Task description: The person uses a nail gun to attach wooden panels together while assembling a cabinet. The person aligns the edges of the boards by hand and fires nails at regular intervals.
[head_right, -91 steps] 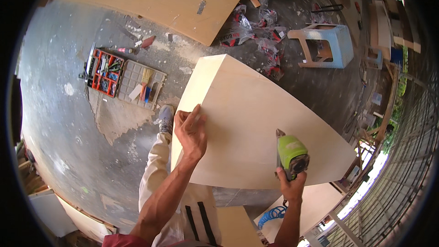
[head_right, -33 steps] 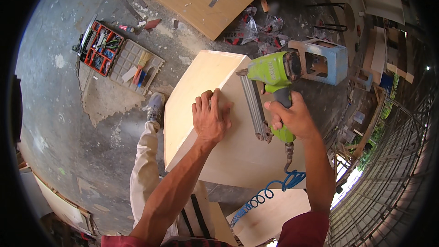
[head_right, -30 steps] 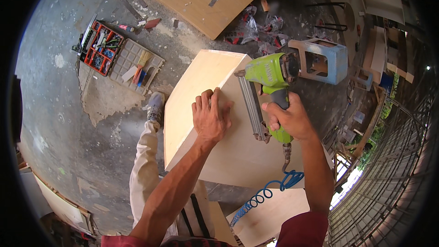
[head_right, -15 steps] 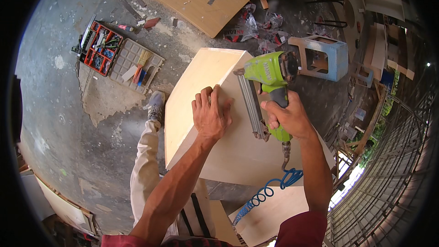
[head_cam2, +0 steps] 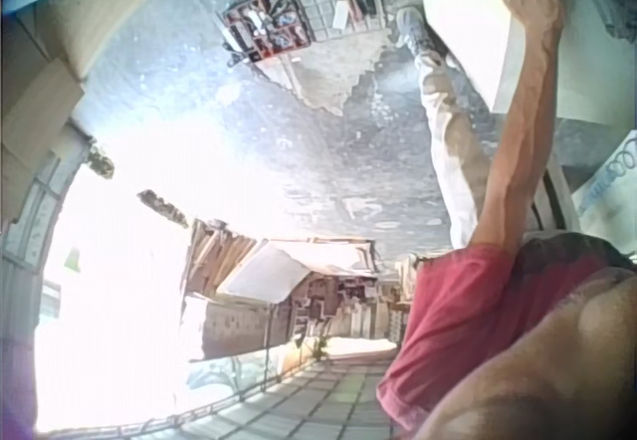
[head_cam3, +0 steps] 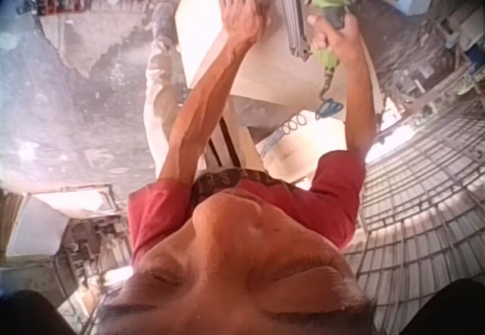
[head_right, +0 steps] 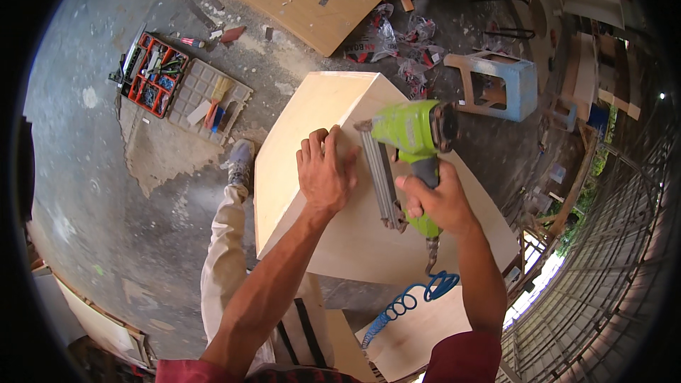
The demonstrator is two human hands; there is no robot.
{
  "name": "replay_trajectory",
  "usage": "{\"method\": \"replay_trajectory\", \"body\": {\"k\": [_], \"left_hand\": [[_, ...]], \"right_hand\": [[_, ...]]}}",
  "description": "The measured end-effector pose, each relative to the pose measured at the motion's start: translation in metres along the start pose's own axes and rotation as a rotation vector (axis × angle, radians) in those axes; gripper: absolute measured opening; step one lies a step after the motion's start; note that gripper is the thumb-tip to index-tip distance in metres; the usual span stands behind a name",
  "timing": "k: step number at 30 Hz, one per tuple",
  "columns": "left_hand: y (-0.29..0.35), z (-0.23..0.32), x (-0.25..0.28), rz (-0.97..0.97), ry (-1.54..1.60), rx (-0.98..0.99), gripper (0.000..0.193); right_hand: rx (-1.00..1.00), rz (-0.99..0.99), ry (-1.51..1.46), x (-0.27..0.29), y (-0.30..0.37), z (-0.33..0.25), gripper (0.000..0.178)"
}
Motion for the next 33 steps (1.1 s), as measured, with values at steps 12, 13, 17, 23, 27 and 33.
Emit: {"method": "replay_trajectory", "body": {"k": [12, 13, 17, 23, 27, 33], "left_hand": [[0.054, -0.048, 0.048, 0.094, 0.314, 0.084, 0.022], [0.054, -0.048, 0.048, 0.092, 0.322, 0.081, 0.022], [0.053, -0.049, 0.046, 0.087, 0.346, 0.073, 0.024], [0.053, -0.049, 0.047, 0.080, 0.328, 0.035, 0.026], [0.051, -0.046, 0.049, 0.069, 0.317, 0.025, 0.024], [0.049, -0.044, 0.051, 0.071, 0.298, 0.006, 0.025]], "right_hand": [[-0.004, -0.078, -0.028, -0.025, 0.013, 0.022, 0.030], [0.002, -0.077, -0.015, -0.025, 0.012, 0.025, 0.030], [0.009, -0.068, -0.030, -0.026, 0.009, 0.027, 0.030], [0.005, -0.058, -0.017, -0.030, 0.009, 0.026, 0.029], [0.004, -0.047, 0.009, -0.029, 0.008, 0.029, 0.028], [0.002, -0.035, 0.014, -0.030, 0.008, 0.026, 0.024]]}}
Point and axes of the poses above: each hand's wrist, its own y-axis away from the middle knuckle, its own x-axis out of the back of the hand, z = x × y, the point moved 2 cm from there along -y, towards the middle knuckle
